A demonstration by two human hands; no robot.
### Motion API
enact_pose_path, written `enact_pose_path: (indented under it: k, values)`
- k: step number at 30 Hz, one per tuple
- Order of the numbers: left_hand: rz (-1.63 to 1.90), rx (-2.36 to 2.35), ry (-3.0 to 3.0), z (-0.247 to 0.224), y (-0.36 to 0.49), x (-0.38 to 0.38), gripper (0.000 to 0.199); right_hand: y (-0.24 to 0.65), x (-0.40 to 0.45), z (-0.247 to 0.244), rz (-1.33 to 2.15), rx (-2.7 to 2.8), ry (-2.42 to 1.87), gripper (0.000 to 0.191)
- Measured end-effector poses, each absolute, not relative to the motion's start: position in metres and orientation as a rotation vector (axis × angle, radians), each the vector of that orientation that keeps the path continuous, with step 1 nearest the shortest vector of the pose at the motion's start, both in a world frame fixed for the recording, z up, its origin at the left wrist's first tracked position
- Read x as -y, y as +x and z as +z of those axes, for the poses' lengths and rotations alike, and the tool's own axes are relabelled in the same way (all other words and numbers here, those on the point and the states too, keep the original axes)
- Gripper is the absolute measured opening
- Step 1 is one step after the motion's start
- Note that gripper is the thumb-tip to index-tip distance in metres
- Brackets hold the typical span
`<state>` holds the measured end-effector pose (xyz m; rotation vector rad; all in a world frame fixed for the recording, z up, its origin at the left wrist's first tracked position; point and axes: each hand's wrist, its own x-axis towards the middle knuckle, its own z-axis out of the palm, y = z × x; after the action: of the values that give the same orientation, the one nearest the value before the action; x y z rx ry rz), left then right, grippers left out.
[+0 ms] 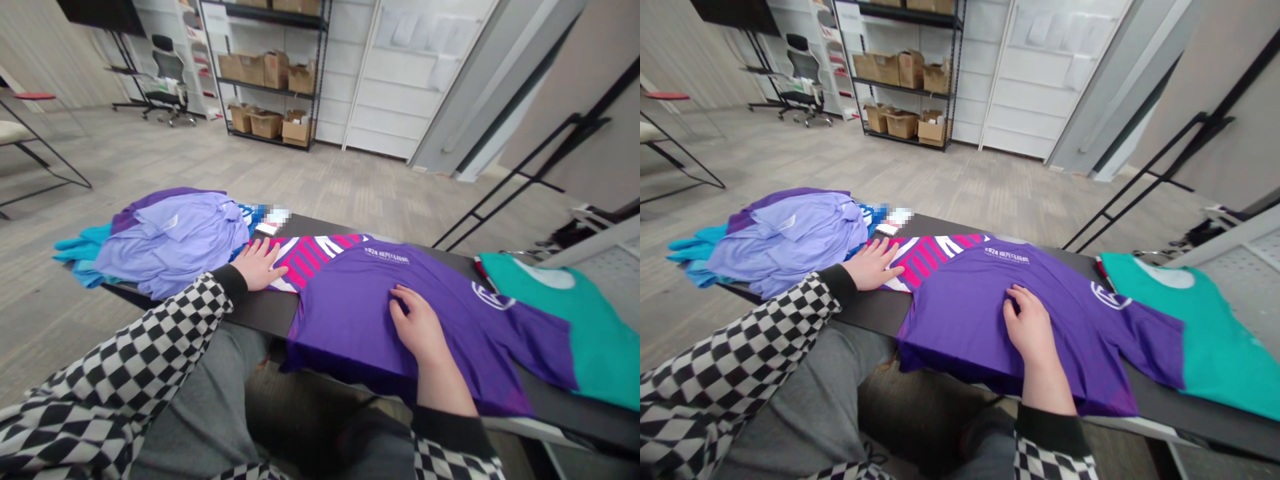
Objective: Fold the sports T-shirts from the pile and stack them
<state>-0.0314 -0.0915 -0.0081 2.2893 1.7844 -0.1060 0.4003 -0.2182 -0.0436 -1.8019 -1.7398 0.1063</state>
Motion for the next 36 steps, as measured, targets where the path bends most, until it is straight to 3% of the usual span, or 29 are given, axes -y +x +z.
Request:
enact_pose_path:
  k: [5, 8, 12, 18, 25, 31, 36]
  values:
    - [0.174, -1.798, 2.437, 0.003, -0.029, 0.095, 0.086, 0.399, 0.219, -0.044, 0.103, 1.736, -1.808, 0.042]
    - [0.306, -1.517, 2.558, 0.007, -0.008, 0.113, 0.077, 0.398, 0.219, -0.043, 0.093, 1.754, -1.795, 0.044]
    - [0.071, -1.074, 2.58, 0.003, 0.017, 0.132, 0.078, 0.396, 0.22, -0.039, 0.092, 1.76, -1.808, 0.042]
    - [-0.128, -1.021, 2.565, 0.003, 0.005, 0.111, 0.077, 0.394, 0.221, -0.037, 0.111, 1.736, -1.807, 0.039]
    - [0.191, -0.769, 2.649, 0.023, 0.003, 0.135, 0.072, 0.394, 0.221, -0.039, 0.083, 1.733, -1.796, 0.037]
    - [0.232, -0.496, 2.767, 0.029, -0.002, 0.195, 0.024, 0.397, 0.219, -0.043, 0.078, 1.731, -1.742, 0.034]
    - [0.162, -0.591, 2.853, 0.03, -0.026, 0.218, 0.007, 0.398, 0.217, -0.045, 0.086, 1.711, -1.732, 0.032]
